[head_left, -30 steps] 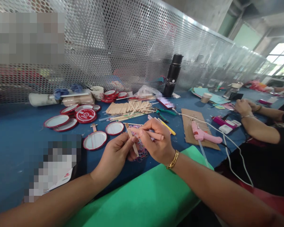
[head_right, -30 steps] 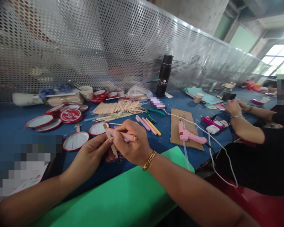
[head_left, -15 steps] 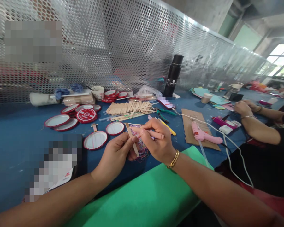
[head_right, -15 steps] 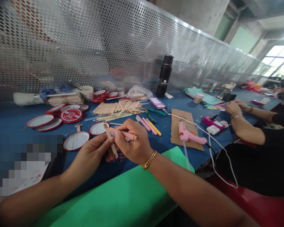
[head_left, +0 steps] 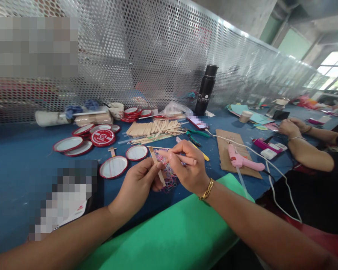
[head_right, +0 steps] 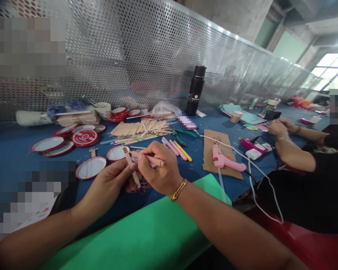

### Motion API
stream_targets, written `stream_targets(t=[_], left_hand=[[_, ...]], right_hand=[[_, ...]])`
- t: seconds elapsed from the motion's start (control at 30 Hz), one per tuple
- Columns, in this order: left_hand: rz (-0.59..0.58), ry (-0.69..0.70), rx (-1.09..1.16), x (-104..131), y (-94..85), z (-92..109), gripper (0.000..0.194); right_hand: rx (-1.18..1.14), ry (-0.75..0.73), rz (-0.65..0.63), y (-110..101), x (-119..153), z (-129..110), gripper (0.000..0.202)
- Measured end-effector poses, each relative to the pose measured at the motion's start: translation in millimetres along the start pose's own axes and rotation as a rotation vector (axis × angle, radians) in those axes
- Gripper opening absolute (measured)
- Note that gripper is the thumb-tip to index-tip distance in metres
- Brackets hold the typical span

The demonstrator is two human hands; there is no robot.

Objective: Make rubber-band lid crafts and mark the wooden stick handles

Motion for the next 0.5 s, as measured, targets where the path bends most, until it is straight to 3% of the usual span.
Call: stream_targets(t=[0.5], left_hand=[[-0.005,0.013,-0.014,-1.3,0.7,1.7,0.030]], right_hand=[[-0.020,-0.018,0.004,0.2,0.6,-0.5,0.011]])
Point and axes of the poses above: each hand's wrist, its own x-axis away from the middle knuckle, its own y-axis out of the palm, z = x × y, the point moved 5 cm from there along -x, towards the middle knuckle, and after that the axes turned 7 degrees about x, right-handed, at the moved point
